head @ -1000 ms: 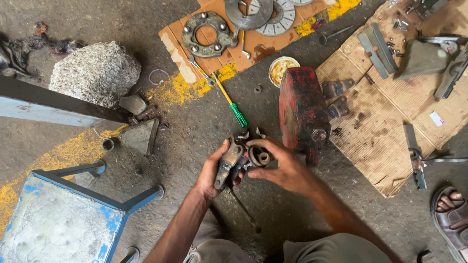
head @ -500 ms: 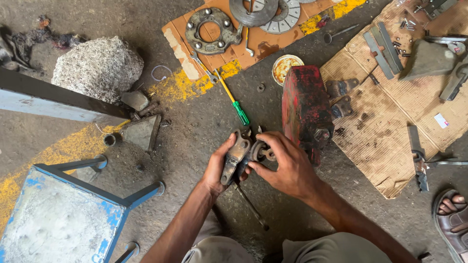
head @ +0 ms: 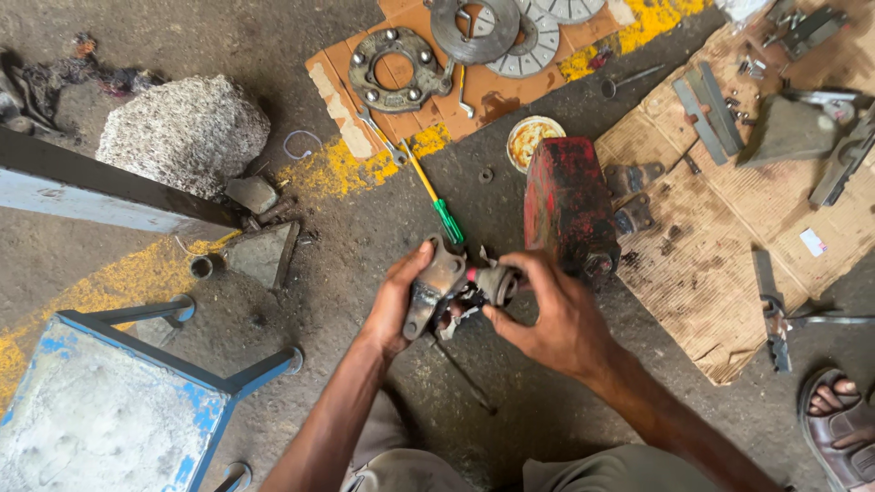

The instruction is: The person cleans and assembles mechanical machinery parts, including clutch plates and a mounting bracket, using a cloth and screwdriver in a workshop.

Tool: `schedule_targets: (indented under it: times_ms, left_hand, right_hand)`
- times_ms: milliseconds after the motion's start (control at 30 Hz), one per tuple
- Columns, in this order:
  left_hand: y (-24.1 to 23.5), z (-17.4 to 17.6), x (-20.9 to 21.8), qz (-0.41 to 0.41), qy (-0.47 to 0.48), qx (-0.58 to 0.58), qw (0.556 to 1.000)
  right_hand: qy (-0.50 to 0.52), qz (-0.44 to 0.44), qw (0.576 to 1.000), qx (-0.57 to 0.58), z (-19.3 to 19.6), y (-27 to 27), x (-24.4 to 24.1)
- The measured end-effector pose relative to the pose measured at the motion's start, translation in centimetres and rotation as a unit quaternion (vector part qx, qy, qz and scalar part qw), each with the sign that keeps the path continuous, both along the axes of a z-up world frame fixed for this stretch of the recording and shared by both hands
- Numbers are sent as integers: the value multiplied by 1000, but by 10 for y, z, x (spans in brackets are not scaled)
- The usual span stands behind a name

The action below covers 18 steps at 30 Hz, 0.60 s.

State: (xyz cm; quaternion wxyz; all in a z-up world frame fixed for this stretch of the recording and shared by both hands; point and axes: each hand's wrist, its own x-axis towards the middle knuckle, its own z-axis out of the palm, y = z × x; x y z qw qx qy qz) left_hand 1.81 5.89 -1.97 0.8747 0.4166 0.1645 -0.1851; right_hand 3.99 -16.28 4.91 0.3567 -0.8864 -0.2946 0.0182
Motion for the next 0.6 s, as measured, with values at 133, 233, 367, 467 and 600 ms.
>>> schedule_targets:
  times_ms: [133, 233, 367, 467, 600]
  left_hand:
    - [8, -5, -5, 9, -3, 41, 999]
    - [15, -15, -9, 17, -14, 125, 992]
    - [16, -31, -10, 36, -10, 239, 970]
    - [15, -36, -10, 32, -22, 288, 957]
    - [13, -41, -10, 62, -5, 281, 958]
  right_hand:
    - [106, 5, 994, -4, -4, -4, -4]
    - [71, 40, 994, 73, -11, -9, -4]
    - [-78, 7, 986, 146, -29, -1, -8]
    - [-67, 44, 997, 11, -34, 7, -10]
    - [-72, -46, 988, 131, -31, 7, -7]
